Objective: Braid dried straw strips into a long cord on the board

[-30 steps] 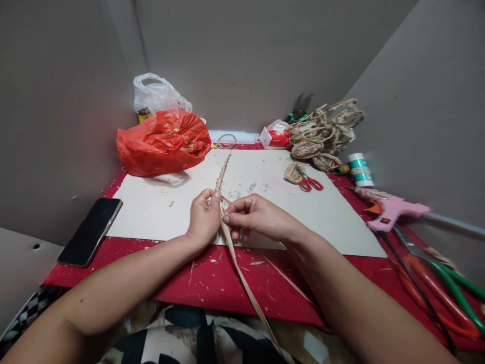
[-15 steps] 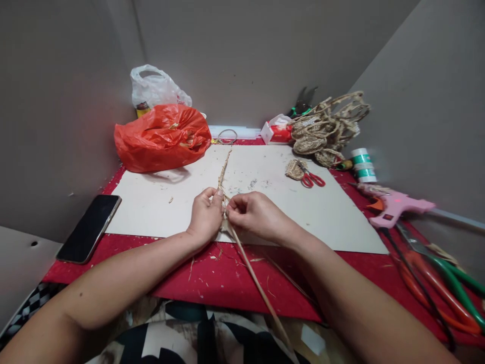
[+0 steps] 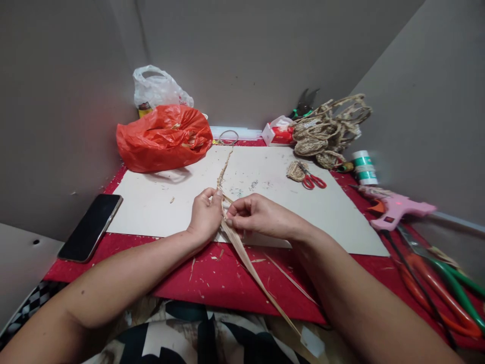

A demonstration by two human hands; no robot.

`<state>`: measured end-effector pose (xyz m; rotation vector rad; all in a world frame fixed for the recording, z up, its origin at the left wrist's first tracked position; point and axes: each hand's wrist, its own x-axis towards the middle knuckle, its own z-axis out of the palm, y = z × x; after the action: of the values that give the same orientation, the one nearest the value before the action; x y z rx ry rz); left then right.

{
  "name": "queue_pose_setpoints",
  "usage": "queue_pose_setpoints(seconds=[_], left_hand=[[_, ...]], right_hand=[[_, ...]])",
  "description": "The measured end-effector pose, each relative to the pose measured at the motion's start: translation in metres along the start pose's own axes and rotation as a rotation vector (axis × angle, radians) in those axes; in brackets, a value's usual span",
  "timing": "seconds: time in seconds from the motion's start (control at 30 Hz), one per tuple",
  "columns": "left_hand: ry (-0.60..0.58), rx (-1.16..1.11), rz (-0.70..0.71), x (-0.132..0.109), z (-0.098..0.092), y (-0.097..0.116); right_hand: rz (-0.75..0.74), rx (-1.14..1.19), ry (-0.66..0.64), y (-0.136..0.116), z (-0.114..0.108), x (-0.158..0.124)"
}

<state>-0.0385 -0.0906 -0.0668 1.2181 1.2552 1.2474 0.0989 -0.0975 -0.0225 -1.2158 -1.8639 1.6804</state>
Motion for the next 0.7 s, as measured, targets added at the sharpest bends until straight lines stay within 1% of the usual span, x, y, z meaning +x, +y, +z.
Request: queue_pose_setpoints(seconds=[0.27,0.4,0.53,0.7], left_hand=[[-0.036,-0.092,-0.059,0.0006,0.0011,-0.0029],[-0.017,-0.105,-0.072,0.0020,0.0000,-0.0045],[0.014,-0.098,-0.080,0.0010,-0.0004,-0.0018],[-0.009,-0.145,-0.117,-0.0014,0.0010,0.0029]], right_hand=[[0.028,-0.009,0.019,-0.0025,-0.0051,-0.0006],[0.025,-0.008,0.007,-0.0026,-0.0043,-0.0017],[0.024,-0.023,-0.034,-0.0024,-0.0015,-0.0035],[0.011,-0.062,-0.013,-0.0030,-0.0051,-0.0037]])
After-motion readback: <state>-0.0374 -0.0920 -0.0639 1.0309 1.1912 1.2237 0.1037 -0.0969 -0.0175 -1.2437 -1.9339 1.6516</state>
